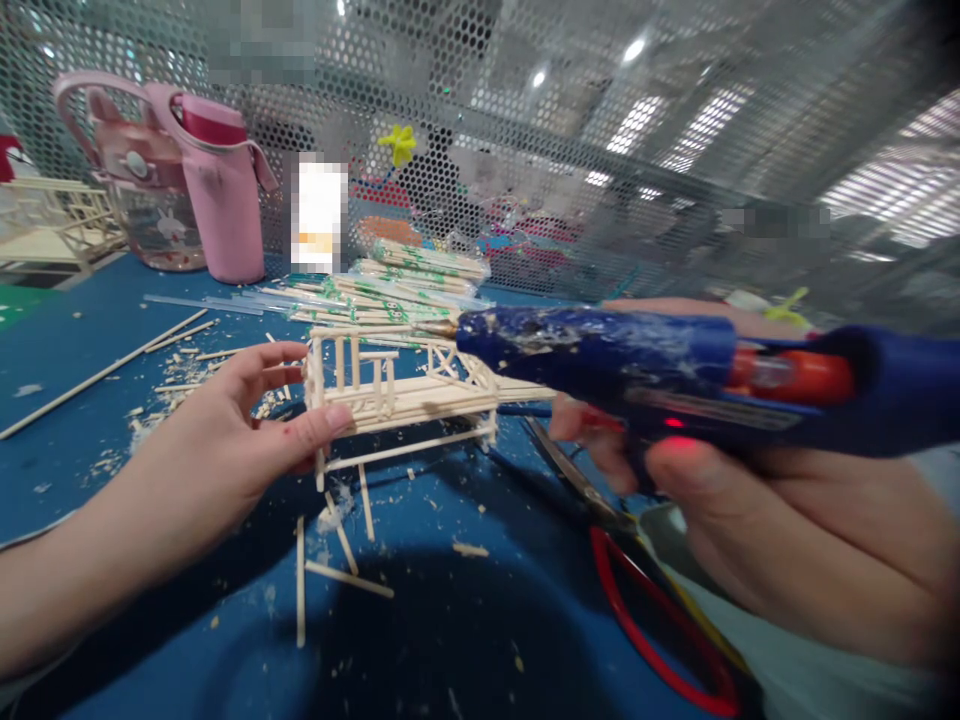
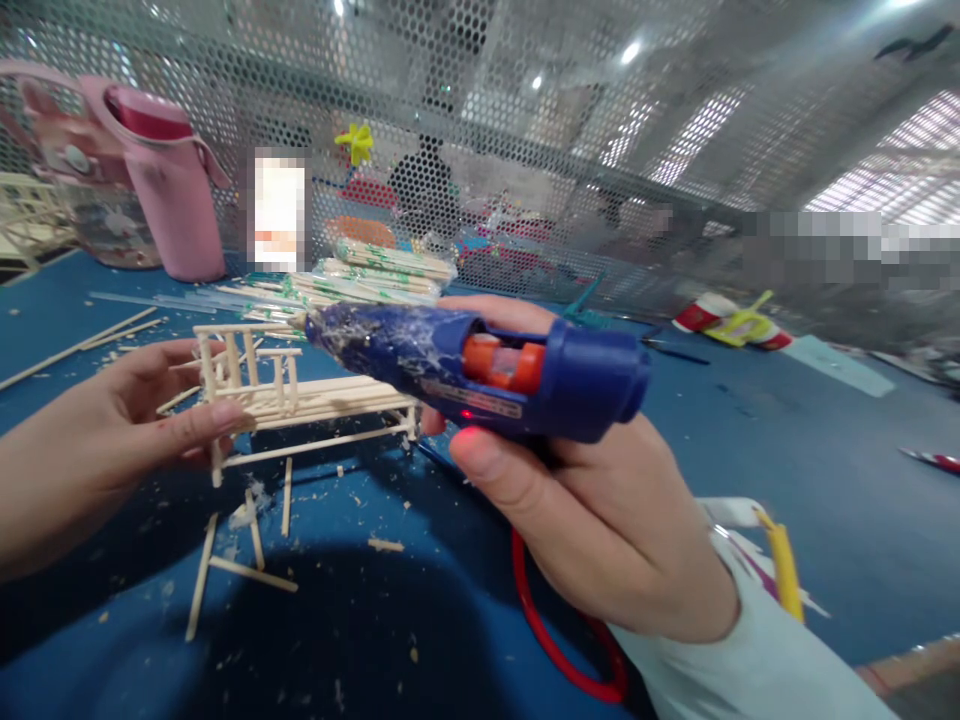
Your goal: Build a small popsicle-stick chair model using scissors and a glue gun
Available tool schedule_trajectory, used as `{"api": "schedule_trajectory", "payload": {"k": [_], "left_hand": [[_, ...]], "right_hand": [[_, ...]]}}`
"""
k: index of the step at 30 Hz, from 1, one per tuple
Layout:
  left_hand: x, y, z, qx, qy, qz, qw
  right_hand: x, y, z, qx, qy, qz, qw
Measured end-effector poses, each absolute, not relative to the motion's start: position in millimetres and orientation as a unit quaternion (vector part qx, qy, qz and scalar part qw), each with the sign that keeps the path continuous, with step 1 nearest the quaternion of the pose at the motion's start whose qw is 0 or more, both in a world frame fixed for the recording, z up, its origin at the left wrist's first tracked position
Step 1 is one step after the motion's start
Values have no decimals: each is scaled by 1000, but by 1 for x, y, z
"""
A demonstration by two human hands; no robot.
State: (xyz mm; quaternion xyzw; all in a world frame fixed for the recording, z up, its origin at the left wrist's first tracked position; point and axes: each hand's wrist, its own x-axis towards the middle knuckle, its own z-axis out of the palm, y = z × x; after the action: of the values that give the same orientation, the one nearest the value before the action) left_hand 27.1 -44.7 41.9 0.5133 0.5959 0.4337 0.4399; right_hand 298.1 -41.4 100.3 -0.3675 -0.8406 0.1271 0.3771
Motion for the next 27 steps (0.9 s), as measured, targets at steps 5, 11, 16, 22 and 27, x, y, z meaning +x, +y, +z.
{"api": "schedule_trajectory", "payload": {"k": [5,11,16,22,27], "left_hand": [[28,-44,42,511,588,442,446],[26,-40,41,520,574,456,439],[22,-29,29,543,521,506,421],[15,-28,27,510,510,483,497],[15,-20,39,389,525,468,594]], "right_hand": [[287,-48,96,-353,-776,281,440],[284,-50,90,-313,-738,362,477],[286,-42,81,-283,-716,387,508],[285,-34,71,-258,-711,449,476],[284,-28,67,-284,-679,485,473]]}}
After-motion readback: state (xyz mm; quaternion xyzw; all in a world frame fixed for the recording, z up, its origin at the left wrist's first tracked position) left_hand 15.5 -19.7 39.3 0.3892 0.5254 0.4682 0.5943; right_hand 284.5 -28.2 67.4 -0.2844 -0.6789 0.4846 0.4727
